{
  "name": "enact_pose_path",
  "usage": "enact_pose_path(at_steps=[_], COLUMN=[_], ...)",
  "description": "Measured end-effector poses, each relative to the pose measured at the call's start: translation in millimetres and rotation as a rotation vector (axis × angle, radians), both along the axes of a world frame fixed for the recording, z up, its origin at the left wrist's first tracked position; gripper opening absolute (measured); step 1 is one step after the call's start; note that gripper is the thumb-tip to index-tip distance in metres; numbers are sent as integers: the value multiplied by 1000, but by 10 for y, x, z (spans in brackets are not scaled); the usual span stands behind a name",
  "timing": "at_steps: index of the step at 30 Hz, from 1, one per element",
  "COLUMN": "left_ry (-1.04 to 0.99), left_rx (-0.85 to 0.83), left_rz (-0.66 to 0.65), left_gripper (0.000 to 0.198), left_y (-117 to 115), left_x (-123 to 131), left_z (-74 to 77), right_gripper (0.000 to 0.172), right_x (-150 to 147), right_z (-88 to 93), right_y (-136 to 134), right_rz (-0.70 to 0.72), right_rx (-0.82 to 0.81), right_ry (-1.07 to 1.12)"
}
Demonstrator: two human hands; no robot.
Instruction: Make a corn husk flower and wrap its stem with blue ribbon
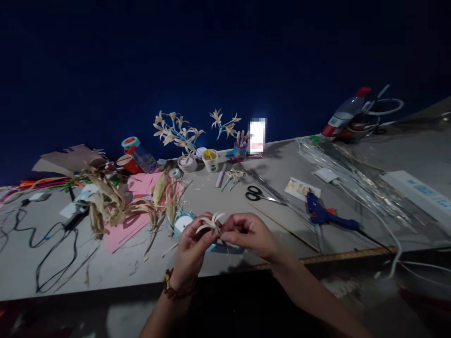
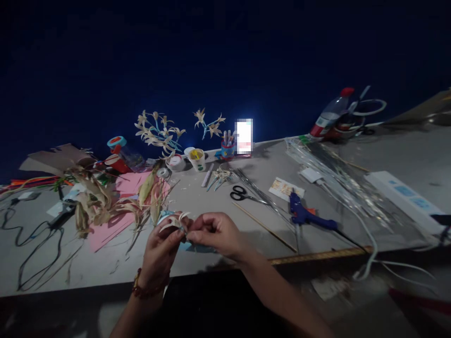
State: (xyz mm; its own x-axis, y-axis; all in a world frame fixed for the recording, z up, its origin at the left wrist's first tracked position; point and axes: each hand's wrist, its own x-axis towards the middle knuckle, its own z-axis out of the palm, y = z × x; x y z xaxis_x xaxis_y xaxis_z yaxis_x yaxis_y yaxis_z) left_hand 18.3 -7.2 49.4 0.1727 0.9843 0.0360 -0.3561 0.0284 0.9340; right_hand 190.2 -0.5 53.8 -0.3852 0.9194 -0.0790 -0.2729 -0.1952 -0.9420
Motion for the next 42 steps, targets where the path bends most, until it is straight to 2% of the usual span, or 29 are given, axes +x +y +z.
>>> enact_pose_path(at_steps=[5,8,11,14,16,20,25,28,31,36,38,40,42], left_ry=[-81,-131,-133,-116,-110,-112,-70,-46,-47,-43,-23,-6,2], left_rx=[-21,-24,-11,-22,-28,-60,-25,18,1,-26,-27,-25,-23], left_rz=[-92,-81,-42,-35,-19,20,-45,-74,-47,38,50,51,48], left_gripper=[11,10,11,9,10,16,11,13,18,18,18,17,18], left_y=[11,18,16,6,-3,-17,-4,11,15,4,0,-2,-4], left_x=[-3,10,17,17,18,22,-27,-51,-25,29,22,7,-5], left_z=[0,-16,-37,-47,-47,-31,-6,-15,-27,-38,-43,-45,-39], right_gripper=[39,34,24,20,24,35,40,42,40,25,22,23,29], right_x=[-34,-50,-53,-44,-33,-9,-7,-20,-31,-42,-42,-38,-30], right_z=[27,3,-18,-19,-8,44,94,74,43,28,34,50,74], right_y=[-8,-30,-65,-89,-87,-48,-13,-20,-49,-106,-105,-86,-55], right_rz=[36,-46,-161,-193,-159,-1,93,106,39,-159,-194,-153,-66], right_rx=[-25,73,244,315,252,42,-76,-62,13,304,363,295,159], right_ry=[68,-13,-157,-260,-239,-83,48,22,-39,-274,-334,-296,-194])
